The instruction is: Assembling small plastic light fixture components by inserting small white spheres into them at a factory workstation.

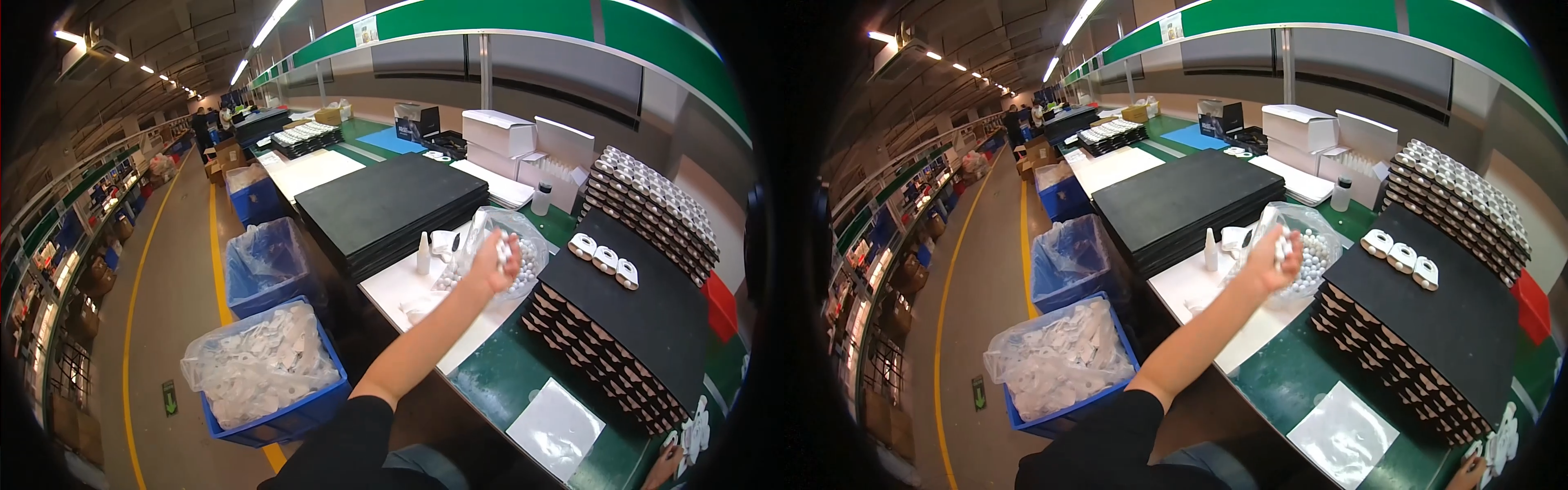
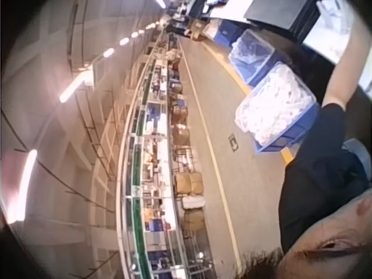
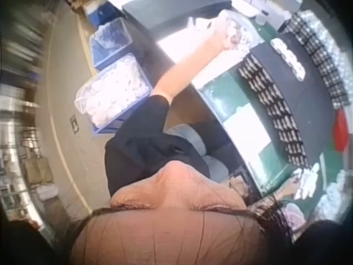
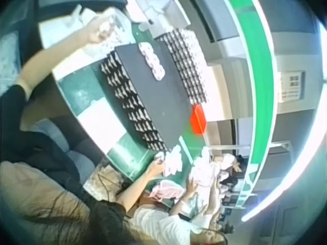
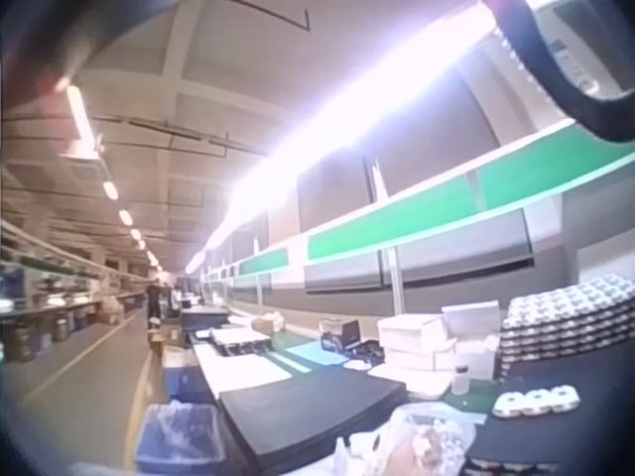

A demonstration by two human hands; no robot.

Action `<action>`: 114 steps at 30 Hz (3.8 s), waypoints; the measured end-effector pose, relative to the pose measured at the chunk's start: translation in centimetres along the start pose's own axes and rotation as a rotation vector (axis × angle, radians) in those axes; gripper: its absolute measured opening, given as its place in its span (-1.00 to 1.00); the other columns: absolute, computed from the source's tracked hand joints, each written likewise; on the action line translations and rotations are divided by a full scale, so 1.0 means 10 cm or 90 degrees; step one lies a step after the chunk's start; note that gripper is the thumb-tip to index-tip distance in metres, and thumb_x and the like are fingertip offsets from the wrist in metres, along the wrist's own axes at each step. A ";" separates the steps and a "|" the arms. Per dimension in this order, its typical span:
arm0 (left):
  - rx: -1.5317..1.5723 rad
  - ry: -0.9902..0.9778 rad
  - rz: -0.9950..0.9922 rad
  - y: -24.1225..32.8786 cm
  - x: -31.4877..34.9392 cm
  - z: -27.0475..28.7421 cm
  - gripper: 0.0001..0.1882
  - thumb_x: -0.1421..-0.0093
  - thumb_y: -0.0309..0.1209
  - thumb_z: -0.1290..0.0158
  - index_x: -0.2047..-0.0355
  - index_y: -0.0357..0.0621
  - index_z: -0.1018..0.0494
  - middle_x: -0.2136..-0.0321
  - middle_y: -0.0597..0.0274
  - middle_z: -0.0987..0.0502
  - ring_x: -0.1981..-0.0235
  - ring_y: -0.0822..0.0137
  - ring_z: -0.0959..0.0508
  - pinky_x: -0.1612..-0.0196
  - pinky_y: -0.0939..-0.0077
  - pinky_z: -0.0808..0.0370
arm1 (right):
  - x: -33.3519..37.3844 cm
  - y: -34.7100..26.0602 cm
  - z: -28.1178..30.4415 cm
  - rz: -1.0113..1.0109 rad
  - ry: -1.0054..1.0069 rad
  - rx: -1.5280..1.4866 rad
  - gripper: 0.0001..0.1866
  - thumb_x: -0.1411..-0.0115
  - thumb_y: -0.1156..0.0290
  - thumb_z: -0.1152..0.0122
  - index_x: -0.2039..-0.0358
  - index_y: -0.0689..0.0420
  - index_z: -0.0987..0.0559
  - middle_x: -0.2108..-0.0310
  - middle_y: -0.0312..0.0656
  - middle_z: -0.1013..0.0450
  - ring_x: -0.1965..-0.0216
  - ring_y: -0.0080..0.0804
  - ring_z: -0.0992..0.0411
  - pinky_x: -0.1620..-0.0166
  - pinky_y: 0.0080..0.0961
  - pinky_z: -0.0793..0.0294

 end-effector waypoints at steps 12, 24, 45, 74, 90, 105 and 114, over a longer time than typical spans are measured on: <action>-0.118 -0.090 0.460 -1.62 0.67 0.40 -0.77 -0.16 -0.35 0.09 0.19 -0.17 -0.31 0.50 0.27 -0.35 0.63 0.54 -0.31 0.86 0.84 -0.10 | 0.48 1.27 -0.27 -0.095 0.015 0.053 -0.78 -0.07 0.35 -0.15 0.45 0.26 -0.39 0.53 -0.21 -0.33 0.48 -0.44 -0.29 0.44 -0.55 -0.32; -0.400 -0.232 0.508 -2.31 0.33 -0.06 -0.68 -0.05 -0.47 -0.04 0.15 -0.22 -0.36 0.37 0.21 -0.36 0.62 0.63 -0.25 0.81 0.90 -0.05 | 0.50 0.57 0.46 -0.125 -0.216 -0.031 -0.38 0.42 0.37 -0.44 0.23 0.20 -0.47 0.44 -0.03 -0.42 0.34 -0.15 -0.41 0.27 -0.38 -0.37; -0.353 -0.198 0.380 -2.18 0.40 0.09 -0.69 -0.07 -0.47 -0.03 0.13 -0.14 -0.33 0.32 0.21 -0.41 0.61 0.60 -0.25 0.77 0.87 -0.05 | 0.95 -1.53 -0.52 -0.155 -0.354 -0.717 -0.85 -0.15 0.55 0.03 0.25 0.27 -0.39 0.33 -0.25 -0.42 0.33 -0.62 -0.36 0.25 -0.68 -0.36; -0.430 -0.223 0.361 -2.22 0.41 0.13 -0.65 -0.09 -0.50 -0.03 0.08 -0.20 -0.33 0.25 0.22 -0.44 0.59 0.64 -0.28 0.74 0.87 -0.05 | 0.95 -1.50 -0.50 -0.155 -0.367 -0.721 -0.88 -0.15 0.55 0.05 0.27 0.20 -0.36 0.37 -0.21 -0.40 0.36 -0.45 -0.36 0.24 -0.59 -0.33; -0.675 -0.282 0.295 -2.37 0.52 0.12 -0.78 0.06 -0.51 -0.19 0.38 -0.10 -0.40 0.63 0.44 -0.35 0.69 0.67 -0.26 0.72 0.81 -0.12 | 0.86 -1.39 -0.56 -0.404 -0.361 -1.176 -0.81 -0.23 0.44 0.10 0.14 0.09 -0.33 0.19 -0.21 -0.37 0.14 -0.41 -0.35 0.02 -0.43 -0.33; -0.710 -0.277 0.341 -2.39 0.52 0.12 -0.81 0.10 -0.48 -0.22 0.51 -0.10 -0.40 0.63 0.42 -0.39 0.68 0.67 -0.27 0.68 0.79 -0.13 | 0.89 -1.38 -0.59 -0.333 -0.364 -1.159 -0.81 -0.23 0.44 0.11 0.14 0.15 -0.31 0.20 -0.23 -0.36 0.15 -0.44 -0.34 0.01 -0.43 -0.32; -0.672 -0.405 0.151 -2.39 0.48 0.22 -0.67 0.29 -0.48 -0.33 0.59 -0.13 -0.34 0.61 0.41 -0.38 0.62 0.63 -0.32 0.66 0.77 -0.18 | 0.62 -1.58 -0.40 -0.175 -0.392 -0.929 -0.82 -0.19 0.48 0.06 0.18 0.20 -0.36 0.34 -0.31 -0.38 0.40 -0.62 -0.34 0.29 -0.67 -0.34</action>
Point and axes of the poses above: each hand's wrist, its own x-axis away from the middle knuckle, its own z-axis out of the back of the hand, y = z × x, the point moved 1 cm from there along -x, towards the middle knuckle
